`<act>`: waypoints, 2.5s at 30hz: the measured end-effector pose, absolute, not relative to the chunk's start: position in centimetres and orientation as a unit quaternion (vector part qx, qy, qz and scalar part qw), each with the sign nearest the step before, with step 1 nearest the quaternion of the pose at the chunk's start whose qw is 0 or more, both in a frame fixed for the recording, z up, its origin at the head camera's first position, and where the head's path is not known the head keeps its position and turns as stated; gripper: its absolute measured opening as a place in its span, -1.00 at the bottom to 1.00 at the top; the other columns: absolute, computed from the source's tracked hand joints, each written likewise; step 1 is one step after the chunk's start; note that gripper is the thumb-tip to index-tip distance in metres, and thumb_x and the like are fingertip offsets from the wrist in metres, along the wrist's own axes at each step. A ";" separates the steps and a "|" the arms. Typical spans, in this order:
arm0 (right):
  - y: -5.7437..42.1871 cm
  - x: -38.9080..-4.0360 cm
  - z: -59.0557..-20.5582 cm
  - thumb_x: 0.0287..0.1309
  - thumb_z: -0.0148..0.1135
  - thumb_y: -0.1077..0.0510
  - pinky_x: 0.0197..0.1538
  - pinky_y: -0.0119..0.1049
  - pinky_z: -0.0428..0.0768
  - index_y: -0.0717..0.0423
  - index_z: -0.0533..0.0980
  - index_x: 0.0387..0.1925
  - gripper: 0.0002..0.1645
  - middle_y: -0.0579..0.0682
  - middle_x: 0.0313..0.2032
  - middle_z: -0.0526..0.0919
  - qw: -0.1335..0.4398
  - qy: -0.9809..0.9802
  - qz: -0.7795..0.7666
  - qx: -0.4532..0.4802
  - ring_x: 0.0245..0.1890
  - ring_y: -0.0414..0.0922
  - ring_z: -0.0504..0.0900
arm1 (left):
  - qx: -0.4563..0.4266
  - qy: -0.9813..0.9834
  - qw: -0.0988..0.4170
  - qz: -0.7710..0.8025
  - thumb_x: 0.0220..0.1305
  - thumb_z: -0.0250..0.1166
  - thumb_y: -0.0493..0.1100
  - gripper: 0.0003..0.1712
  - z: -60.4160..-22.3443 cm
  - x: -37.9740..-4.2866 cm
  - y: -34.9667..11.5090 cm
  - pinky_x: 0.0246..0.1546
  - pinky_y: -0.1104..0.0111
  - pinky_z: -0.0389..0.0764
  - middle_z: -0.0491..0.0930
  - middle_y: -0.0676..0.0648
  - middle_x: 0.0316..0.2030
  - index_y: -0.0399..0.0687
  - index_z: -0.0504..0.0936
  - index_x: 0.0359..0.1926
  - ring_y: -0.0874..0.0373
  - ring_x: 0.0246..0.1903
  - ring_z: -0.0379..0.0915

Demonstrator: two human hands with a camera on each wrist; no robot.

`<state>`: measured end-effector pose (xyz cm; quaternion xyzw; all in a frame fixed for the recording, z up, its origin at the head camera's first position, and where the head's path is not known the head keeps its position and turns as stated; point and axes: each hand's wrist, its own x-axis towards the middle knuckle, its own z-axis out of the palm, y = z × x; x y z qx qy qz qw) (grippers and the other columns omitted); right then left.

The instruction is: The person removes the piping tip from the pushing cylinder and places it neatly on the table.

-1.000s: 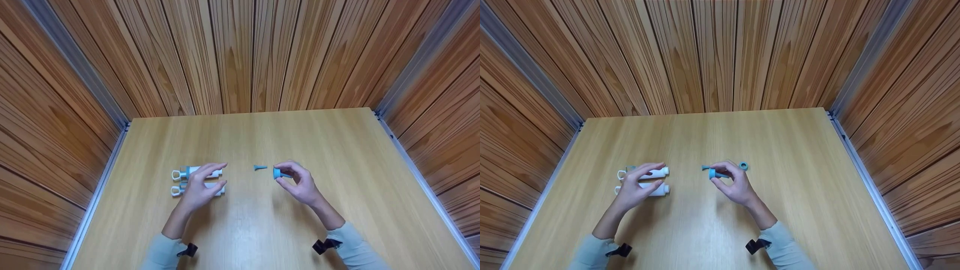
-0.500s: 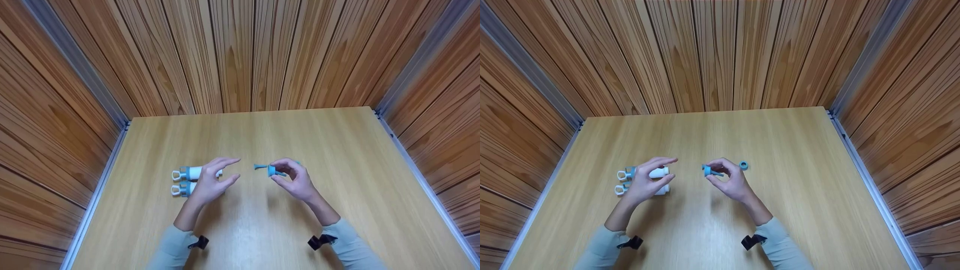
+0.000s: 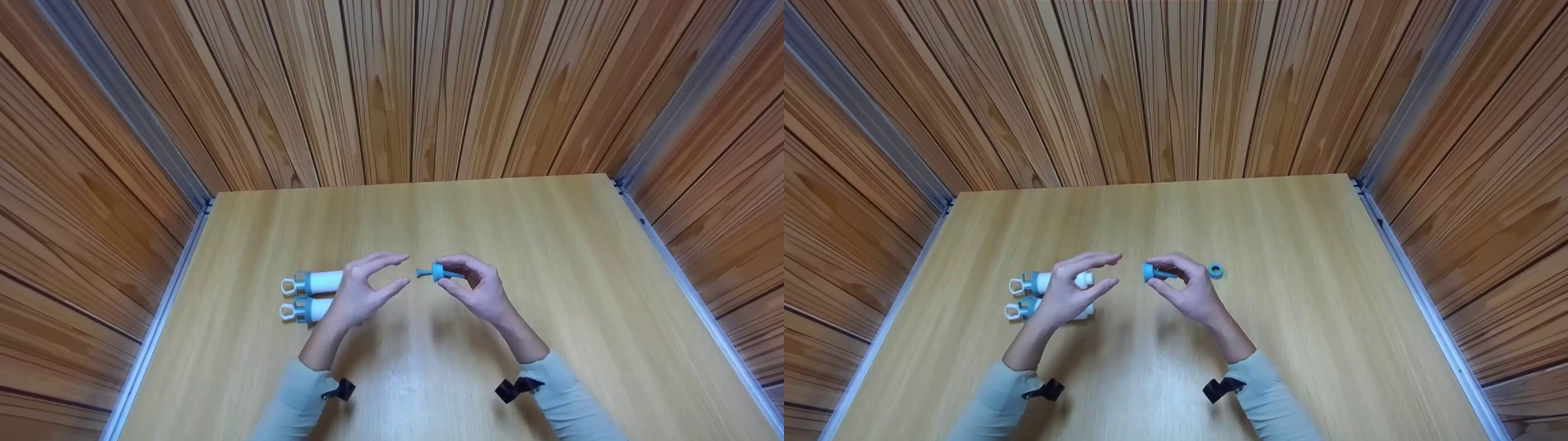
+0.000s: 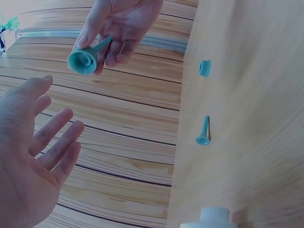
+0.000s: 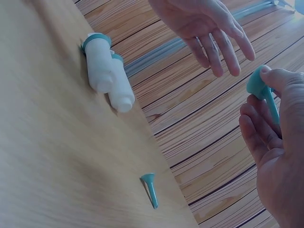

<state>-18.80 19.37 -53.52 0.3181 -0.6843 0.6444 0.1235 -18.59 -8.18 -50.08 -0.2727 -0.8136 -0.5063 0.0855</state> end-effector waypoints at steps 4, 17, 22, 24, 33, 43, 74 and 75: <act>19.1 -18.9 -53.3 0.20 0.36 0.68 0.28 -0.45 0.77 0.56 0.61 0.20 -0.49 -0.29 0.12 0.83 0.125 -0.679 0.649 0.320 0.12 -0.34 0.82 | -0.271 -0.808 0.085 -0.516 0.46 0.57 -0.09 -0.52 -49.9 -18.7 -7.7 0.43 -0.07 0.73 0.84 -0.08 0.27 -0.02 0.80 0.34 -0.04 0.32 0.78; 18.2 -19.1 -53.5 0.20 0.33 0.71 0.31 -0.43 0.76 0.60 0.59 0.20 -0.49 -0.30 0.14 0.83 0.127 -0.660 0.664 0.328 0.14 -0.34 0.83 | -0.282 -0.799 0.098 -0.522 0.43 0.59 -0.12 -0.59 -50.0 -18.6 -6.2 0.39 0.00 0.77 0.89 -0.09 0.18 -0.05 0.85 0.25 -0.01 0.24 0.84; 17.8 -19.1 -53.6 0.21 0.33 0.70 0.31 -0.41 0.77 0.61 0.59 0.20 -0.50 -0.28 0.13 0.85 0.126 -0.654 0.669 0.329 0.15 -0.32 0.84 | -0.287 -0.799 0.103 -0.519 0.43 0.59 -0.12 -0.61 -50.1 -18.5 -5.8 0.34 0.07 0.81 0.90 -0.09 0.14 -0.08 0.86 0.22 0.01 0.20 0.86; 17.7 -19.0 -53.5 0.21 0.34 0.70 0.31 -0.39 0.77 0.61 0.59 0.20 -0.50 -0.27 0.12 0.85 0.125 -0.652 0.671 0.330 0.15 -0.30 0.85 | -0.286 -0.798 0.108 -0.519 0.41 0.61 -0.13 -0.61 -50.1 -18.4 -5.6 0.30 0.10 0.82 0.91 -0.10 0.12 -0.09 0.87 0.20 0.00 0.17 0.87; 17.3 -19.0 -53.7 0.23 0.35 0.68 0.32 -0.35 0.78 0.59 0.60 0.21 -0.50 -0.25 0.12 0.86 0.122 -0.649 0.675 0.329 0.15 -0.28 0.85 | -0.293 -0.794 0.128 -0.517 0.36 0.63 -0.16 -0.61 -50.2 -18.5 -5.5 0.29 0.12 0.83 0.91 -0.10 0.11 -0.10 0.88 0.18 0.00 0.15 0.88; 17.3 -18.9 -53.7 0.24 0.34 0.68 0.30 -0.39 0.78 0.60 0.58 0.22 -0.50 -0.25 0.13 0.86 0.121 -0.650 0.672 0.333 0.14 -0.29 0.84 | -0.299 -0.792 0.135 -0.515 0.37 0.63 -0.17 -0.64 -50.1 -18.6 -5.5 0.27 0.14 0.84 0.92 -0.10 0.08 -0.11 0.89 0.15 0.01 0.13 0.89; 18.8 -18.7 -53.6 0.19 0.33 0.73 0.15 -0.47 0.81 0.65 0.56 0.19 -0.49 -0.29 0.15 0.83 0.123 -0.655 0.659 0.347 0.03 -0.36 0.84 | -0.297 -0.774 0.160 -0.536 0.36 0.64 -0.17 -0.66 -49.5 -18.8 -6.2 0.29 0.09 0.83 0.93 -0.10 0.05 -0.10 0.90 0.12 0.00 0.12 0.89; 18.8 -18.7 -53.6 0.18 0.33 0.73 0.14 -0.47 0.81 0.66 0.56 0.18 -0.50 -0.30 0.14 0.84 0.124 -0.656 0.659 0.346 0.03 -0.36 0.84 | -0.296 -0.774 0.159 -0.537 0.36 0.64 -0.17 -0.66 -49.5 -18.8 -6.3 0.29 0.09 0.83 0.93 -0.09 0.05 -0.10 0.90 0.12 0.00 0.12 0.89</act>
